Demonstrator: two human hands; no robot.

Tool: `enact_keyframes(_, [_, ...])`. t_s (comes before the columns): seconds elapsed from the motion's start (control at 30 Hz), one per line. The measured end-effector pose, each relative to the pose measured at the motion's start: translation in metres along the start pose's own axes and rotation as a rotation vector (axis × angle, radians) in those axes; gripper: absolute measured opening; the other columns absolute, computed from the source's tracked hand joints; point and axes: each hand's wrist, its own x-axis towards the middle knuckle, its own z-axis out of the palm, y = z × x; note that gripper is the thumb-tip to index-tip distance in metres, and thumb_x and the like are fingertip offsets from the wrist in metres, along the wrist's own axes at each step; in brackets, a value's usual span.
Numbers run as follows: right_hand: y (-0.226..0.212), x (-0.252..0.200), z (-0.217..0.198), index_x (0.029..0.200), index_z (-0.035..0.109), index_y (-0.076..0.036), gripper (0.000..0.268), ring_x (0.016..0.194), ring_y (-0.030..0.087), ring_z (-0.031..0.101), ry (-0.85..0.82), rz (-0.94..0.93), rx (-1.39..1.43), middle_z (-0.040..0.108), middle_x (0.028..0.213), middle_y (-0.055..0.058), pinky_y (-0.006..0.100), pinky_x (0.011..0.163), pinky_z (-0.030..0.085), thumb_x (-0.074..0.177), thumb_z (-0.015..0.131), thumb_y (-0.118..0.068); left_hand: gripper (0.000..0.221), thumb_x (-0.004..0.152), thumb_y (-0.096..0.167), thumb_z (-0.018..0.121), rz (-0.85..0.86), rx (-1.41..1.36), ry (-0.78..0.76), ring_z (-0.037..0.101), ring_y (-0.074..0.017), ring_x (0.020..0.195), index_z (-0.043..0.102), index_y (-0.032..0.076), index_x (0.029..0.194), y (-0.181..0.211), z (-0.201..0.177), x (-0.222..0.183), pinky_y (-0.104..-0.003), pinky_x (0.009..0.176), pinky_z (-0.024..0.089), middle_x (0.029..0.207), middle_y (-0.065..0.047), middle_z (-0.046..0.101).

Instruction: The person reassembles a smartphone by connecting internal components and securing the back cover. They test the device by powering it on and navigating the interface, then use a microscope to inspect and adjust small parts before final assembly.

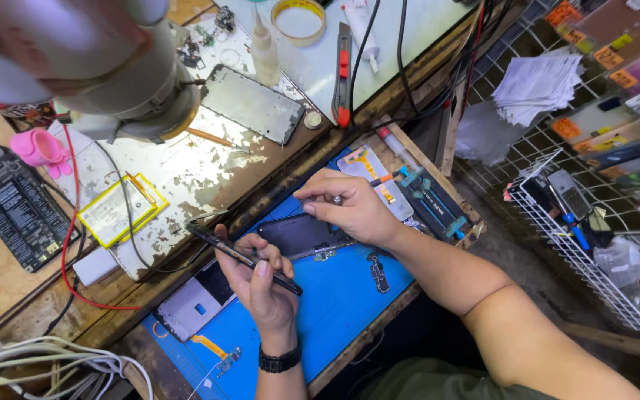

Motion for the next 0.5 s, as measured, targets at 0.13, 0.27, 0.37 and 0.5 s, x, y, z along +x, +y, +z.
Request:
enact_keyframes(0.13, [0.016, 0.003, -0.005, 0.115, 0.075, -0.001, 0.02, 0.091, 0.008, 0.061, -0.002, -0.002, -0.095, 0.066, 0.102, 0.002, 0.022, 0.081, 0.049, 0.096, 0.072, -0.003, 0.098, 0.088, 0.026, 0.077, -0.039, -0.09, -0.07, 0.054, -0.0161, 0.083, 0.018, 0.008, 0.164, 0.001, -0.004, 0.003, -0.027, 0.062, 0.052, 0.118, -0.013, 0.052])
enact_keyframes(0.27, [0.019, 0.002, -0.005, 0.114, 0.073, -0.001, 0.019, 0.086, 0.005, 0.059, -0.011, 0.119, 0.058, 0.064, 0.098, 0.0, 0.02, 0.075, 0.048, 0.095, 0.073, -0.004, 0.101, 0.086, 0.03, 0.081, -0.104, -0.125, -0.144, 0.056, -0.018, 0.082, 0.021, 0.004, 0.163, 0.003, -0.002, 0.008, -0.027, 0.059, 0.052, 0.125, -0.019, 0.053])
enact_keyframes(0.37, [0.023, -0.001, -0.004, 0.114, 0.071, 0.0, 0.019, 0.082, 0.004, 0.058, -0.008, 0.197, 0.193, 0.064, 0.092, -0.001, 0.02, 0.072, 0.048, 0.095, 0.074, -0.004, 0.103, 0.083, 0.034, 0.083, -0.147, -0.116, -0.191, 0.056, -0.0181, 0.081, 0.024, 0.001, 0.161, 0.003, -0.001, 0.008, -0.026, 0.058, 0.051, 0.133, -0.022, 0.052])
enact_keyframes(0.5, [0.026, -0.003, -0.006, 0.114, 0.069, 0.0, 0.021, 0.081, 0.004, 0.059, -0.02, 0.266, 0.285, 0.066, 0.091, -0.001, 0.02, 0.072, 0.05, 0.094, 0.075, -0.003, 0.104, 0.079, 0.038, 0.087, -0.192, -0.059, -0.228, 0.057, -0.0176, 0.08, 0.028, -0.001, 0.156, 0.001, 0.003, 0.007, -0.025, 0.056, 0.05, 0.144, -0.024, 0.049])
